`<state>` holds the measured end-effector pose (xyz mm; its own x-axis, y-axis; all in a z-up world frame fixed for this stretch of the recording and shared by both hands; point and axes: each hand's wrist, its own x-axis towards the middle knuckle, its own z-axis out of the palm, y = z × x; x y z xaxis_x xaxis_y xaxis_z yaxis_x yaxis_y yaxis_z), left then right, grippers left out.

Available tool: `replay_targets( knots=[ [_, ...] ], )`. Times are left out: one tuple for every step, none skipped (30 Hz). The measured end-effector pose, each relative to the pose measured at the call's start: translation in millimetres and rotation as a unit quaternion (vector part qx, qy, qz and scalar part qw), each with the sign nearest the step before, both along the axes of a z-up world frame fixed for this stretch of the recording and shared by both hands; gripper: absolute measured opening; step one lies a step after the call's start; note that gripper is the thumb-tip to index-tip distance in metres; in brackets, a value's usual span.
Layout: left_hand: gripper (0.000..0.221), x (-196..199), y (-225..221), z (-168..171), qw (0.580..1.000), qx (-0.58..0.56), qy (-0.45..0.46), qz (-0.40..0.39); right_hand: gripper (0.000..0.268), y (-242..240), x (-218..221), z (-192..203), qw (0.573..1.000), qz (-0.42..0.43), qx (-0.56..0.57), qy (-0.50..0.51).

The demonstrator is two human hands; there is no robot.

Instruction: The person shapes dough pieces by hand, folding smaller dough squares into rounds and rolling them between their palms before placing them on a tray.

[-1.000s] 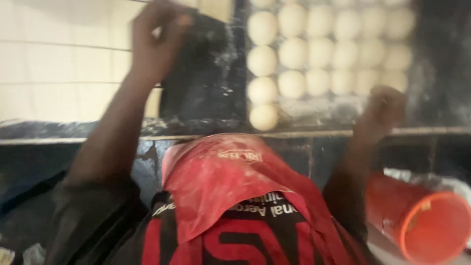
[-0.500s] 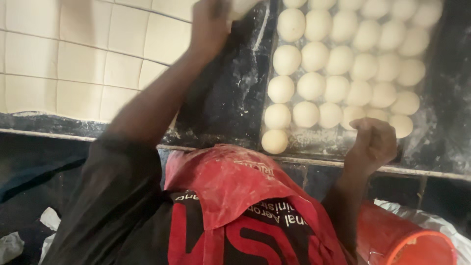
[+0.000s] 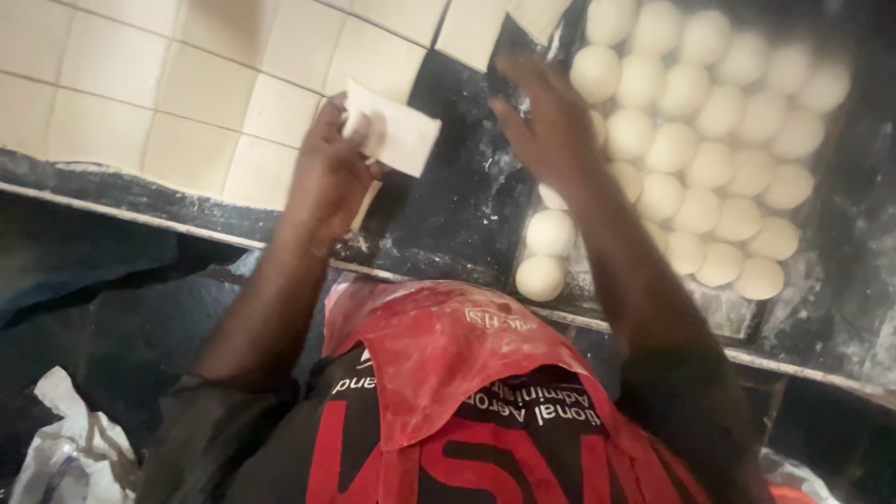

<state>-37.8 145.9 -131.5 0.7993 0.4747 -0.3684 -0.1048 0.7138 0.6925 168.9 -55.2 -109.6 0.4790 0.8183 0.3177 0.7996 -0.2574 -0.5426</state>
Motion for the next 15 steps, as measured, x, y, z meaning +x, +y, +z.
replay_targets(
  knots=[
    [0.033,-6,-6,-6,0.999,0.007,-0.032,-0.005,0.046,27,9,-12,0.998,0.020,0.019,-0.048],
    [0.034,-9,-14,-12,0.998,0.015,-0.065,-0.010,0.054,56,20,-24,0.992,0.014,0.005,-0.123],
    [0.035,-14,-19,-15,0.995,0.023,-0.097,-0.015,0.062,75,26,-36,0.980,0.007,-0.007,-0.196],
    [0.038,-19,-21,-16,0.994,0.024,-0.101,-0.014,0.050,84,26,-48,0.980,-0.020,-0.023,-0.199],
    [0.040,-22,-24,-15,0.994,0.025,-0.105,-0.013,0.038,92,26,-58,0.978,-0.047,-0.038,-0.201],
    [0.042,-25,-27,-12,0.994,0.026,-0.108,-0.011,0.026,98,26,-67,0.975,-0.074,-0.054,-0.201],
    [0.047,-29,-26,-8,0.994,0.040,-0.099,-0.001,0.020,100,26,-72,0.986,-0.092,-0.048,-0.134],
    [0.051,-39,-23,-3,0.995,0.052,-0.087,0.009,0.016,98,24,-75,0.991,-0.109,-0.045,-0.064],
    [0.056,-46,-20,0,0.995,0.063,-0.075,0.019,0.013,96,22,-75,0.991,-0.125,-0.043,0.007],
    [0.050,-51,-19,0,0.996,0.050,-0.066,0.028,0.012,90,16,-72,0.988,-0.140,-0.014,0.067],
    [0.044,-54,-15,-1,0.997,0.037,-0.057,0.036,0.012,78,7,-65,0.980,-0.155,0.015,0.127],
    [0.038,-58,-13,-4,0.998,0.022,-0.046,0.045,0.011,67,-5,-57,0.967,-0.169,0.042,0.187],
    [0.037,-60,-12,-7,0.997,0.000,-0.070,0.040,0.011,56,-13,-45,0.924,-0.147,0.099,0.339],
    [0.036,-63,-11,-9,0.995,-0.019,-0.095,0.033,0.011,44,-21,-31,0.854,-0.123,0.156,0.481],
    [0.036,-66,-11,-8,0.992,-0.038,-0.120,0.026,0.011,35,-32,-21,0.759,-0.098,0.208,0.610]
  ],
)
